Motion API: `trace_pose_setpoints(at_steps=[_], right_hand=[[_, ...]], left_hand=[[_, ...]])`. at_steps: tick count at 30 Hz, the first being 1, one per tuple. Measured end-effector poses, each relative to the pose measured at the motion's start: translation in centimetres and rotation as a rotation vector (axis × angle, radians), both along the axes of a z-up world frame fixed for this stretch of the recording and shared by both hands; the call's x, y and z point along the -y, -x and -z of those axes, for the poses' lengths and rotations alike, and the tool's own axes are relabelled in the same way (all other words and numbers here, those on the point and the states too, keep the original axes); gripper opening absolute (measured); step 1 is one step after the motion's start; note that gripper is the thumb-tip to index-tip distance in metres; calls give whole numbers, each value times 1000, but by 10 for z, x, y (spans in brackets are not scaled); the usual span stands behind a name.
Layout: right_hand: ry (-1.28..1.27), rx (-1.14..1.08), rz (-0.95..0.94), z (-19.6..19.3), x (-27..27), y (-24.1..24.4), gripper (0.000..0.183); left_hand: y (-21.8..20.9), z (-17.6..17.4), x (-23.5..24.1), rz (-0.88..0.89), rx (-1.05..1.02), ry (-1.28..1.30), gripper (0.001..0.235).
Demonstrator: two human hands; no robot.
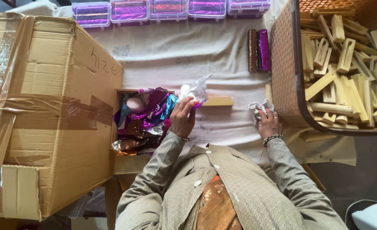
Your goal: The person sits on the floor and repeatedly picks up small wooden blocks from a basket. They wipe each block with a white cloth, then wrap it in a sheet of shiny metallic foil, folding the edges to enclose the block before placing it on the table.
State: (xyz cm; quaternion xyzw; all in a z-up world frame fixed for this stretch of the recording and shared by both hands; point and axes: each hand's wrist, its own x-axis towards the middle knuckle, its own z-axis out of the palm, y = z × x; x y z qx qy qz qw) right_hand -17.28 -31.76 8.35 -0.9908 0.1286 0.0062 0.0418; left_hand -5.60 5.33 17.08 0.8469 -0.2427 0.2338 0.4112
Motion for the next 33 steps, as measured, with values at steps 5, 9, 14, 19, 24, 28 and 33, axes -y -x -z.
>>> trace_pose_setpoints(at_steps=[5,9,14,19,24,28,33], right_hand=[[79,-3,27,-17,-22,-29,61],[52,108,-221,-4,-50,-57,58],[94,134,-475,-19,-118,-105,66],[72,206,-583,-5,-129,-122,67],[173,146,-474,27,-93,-121,42],[175,57,-292,30,-42,-112,39],[28,44,41,-4,-19,-102,52]], left_hand=[[1,-4,6,64,-110,-90,12],[1,8,8,64,-153,-153,9],[1,7,10,65,-170,-178,8],[-3,18,20,67,-203,-196,10],[-4,37,27,78,-238,-228,15],[-6,54,42,99,-235,-263,16],[-10,113,76,150,-247,-397,26]])
